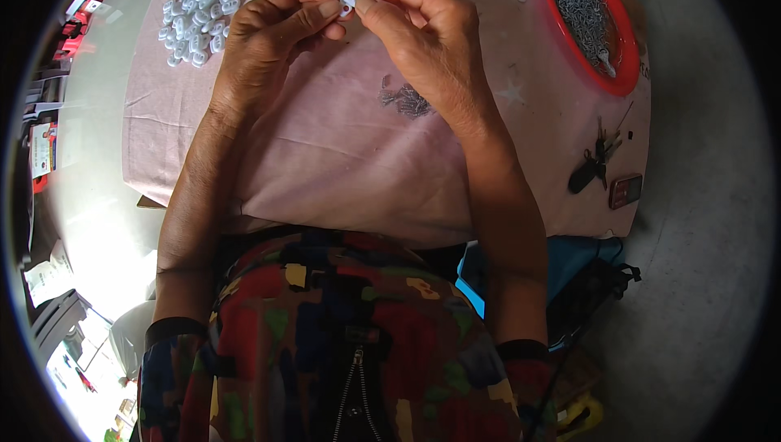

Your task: The person assembles small metal rings into holes of plastic button-like components by hand, working on a table.

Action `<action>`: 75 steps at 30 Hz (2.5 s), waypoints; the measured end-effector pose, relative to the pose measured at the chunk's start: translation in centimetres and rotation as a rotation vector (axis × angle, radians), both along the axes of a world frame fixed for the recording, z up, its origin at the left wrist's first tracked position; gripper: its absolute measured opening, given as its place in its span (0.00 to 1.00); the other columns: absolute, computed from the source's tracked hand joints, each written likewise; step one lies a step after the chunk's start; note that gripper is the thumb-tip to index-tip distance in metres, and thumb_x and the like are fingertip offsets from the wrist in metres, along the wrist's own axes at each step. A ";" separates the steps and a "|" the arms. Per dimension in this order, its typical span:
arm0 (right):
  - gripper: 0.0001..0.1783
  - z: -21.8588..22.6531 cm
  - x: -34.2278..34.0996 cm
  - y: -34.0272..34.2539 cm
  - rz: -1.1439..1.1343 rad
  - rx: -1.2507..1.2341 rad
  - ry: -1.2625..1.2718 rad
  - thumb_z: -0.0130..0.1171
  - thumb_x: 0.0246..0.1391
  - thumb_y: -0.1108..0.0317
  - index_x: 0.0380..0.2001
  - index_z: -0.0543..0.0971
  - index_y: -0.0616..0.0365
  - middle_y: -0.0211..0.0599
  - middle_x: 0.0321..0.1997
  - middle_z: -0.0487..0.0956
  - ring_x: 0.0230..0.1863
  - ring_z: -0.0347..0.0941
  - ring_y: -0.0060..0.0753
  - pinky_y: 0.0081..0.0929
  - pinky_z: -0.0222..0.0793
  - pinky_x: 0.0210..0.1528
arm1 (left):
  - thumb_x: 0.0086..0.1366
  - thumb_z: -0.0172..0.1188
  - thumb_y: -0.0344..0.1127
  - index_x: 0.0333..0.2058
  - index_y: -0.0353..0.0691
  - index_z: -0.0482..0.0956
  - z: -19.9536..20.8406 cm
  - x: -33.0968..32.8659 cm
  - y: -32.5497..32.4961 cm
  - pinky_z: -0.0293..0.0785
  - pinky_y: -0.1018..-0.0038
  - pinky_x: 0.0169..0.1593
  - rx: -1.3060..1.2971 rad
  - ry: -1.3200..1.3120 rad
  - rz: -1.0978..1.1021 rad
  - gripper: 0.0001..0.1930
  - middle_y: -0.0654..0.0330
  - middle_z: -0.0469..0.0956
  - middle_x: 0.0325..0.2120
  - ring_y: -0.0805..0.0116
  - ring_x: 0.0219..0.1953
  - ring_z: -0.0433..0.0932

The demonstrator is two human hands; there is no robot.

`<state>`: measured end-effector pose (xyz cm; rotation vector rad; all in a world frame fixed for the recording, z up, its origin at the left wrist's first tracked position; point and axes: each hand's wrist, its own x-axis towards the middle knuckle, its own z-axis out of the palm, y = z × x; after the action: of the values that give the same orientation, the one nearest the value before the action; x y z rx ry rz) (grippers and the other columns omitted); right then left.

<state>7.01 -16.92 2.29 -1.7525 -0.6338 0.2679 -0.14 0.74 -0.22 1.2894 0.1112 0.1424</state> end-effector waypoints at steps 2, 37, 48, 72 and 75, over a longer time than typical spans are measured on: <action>0.15 0.2 -0.2 0.1 0.000 -0.014 -0.012 0.61 0.57 0.65 0.43 0.82 0.65 0.31 0.31 0.82 0.28 0.69 0.13 0.13 0.64 0.30 | 0.65 0.61 0.33 0.45 0.36 0.80 0.3 -0.2 -0.2 0.73 0.81 0.42 0.033 -0.010 0.031 0.11 0.62 0.82 0.36 0.78 0.34 0.79; 0.11 -0.8 -0.4 0.8 -0.027 0.042 -0.306 0.60 0.56 0.76 0.43 0.83 0.63 0.26 0.31 0.81 0.32 0.73 0.10 0.10 0.68 0.33 | 0.67 0.58 0.32 0.47 0.35 0.79 0.1 -0.3 -0.3 0.76 0.80 0.41 -0.067 0.019 0.006 0.12 0.60 0.82 0.34 0.74 0.36 0.81; 0.14 -2.4 -0.3 1.4 0.022 0.132 -0.318 0.63 0.54 0.78 0.45 0.82 0.62 0.31 0.33 0.82 0.29 0.75 0.14 0.11 0.72 0.31 | 0.64 0.60 0.29 0.42 0.31 0.79 0.2 -0.4 -0.2 0.79 0.79 0.38 -0.199 0.079 0.074 0.10 0.58 0.81 0.33 0.73 0.33 0.81; 0.20 -1.1 -0.1 1.0 0.015 -0.014 -0.767 0.72 0.41 0.70 0.41 0.82 0.59 0.36 0.34 0.81 0.27 0.76 0.29 0.22 0.74 0.29 | 0.67 0.60 0.41 0.33 0.39 0.84 0.6 -0.3 -0.1 0.66 0.85 0.30 -0.036 0.108 -0.028 0.12 0.68 0.78 0.22 0.84 0.25 0.71; 0.23 -1.4 0.1 1.4 0.016 0.047 -0.768 0.72 0.42 0.72 0.46 0.82 0.55 0.26 0.28 0.77 0.23 0.66 0.17 0.15 0.60 0.22 | 0.66 0.61 0.41 0.33 0.39 0.84 -0.1 -0.2 -0.4 0.65 0.85 0.30 -0.108 0.073 -0.011 0.12 0.68 0.77 0.22 0.84 0.25 0.69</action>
<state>7.07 -15.52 0.86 -1.7841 -1.1845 -0.4353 -0.34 0.37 -0.28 1.1874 0.1717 0.0792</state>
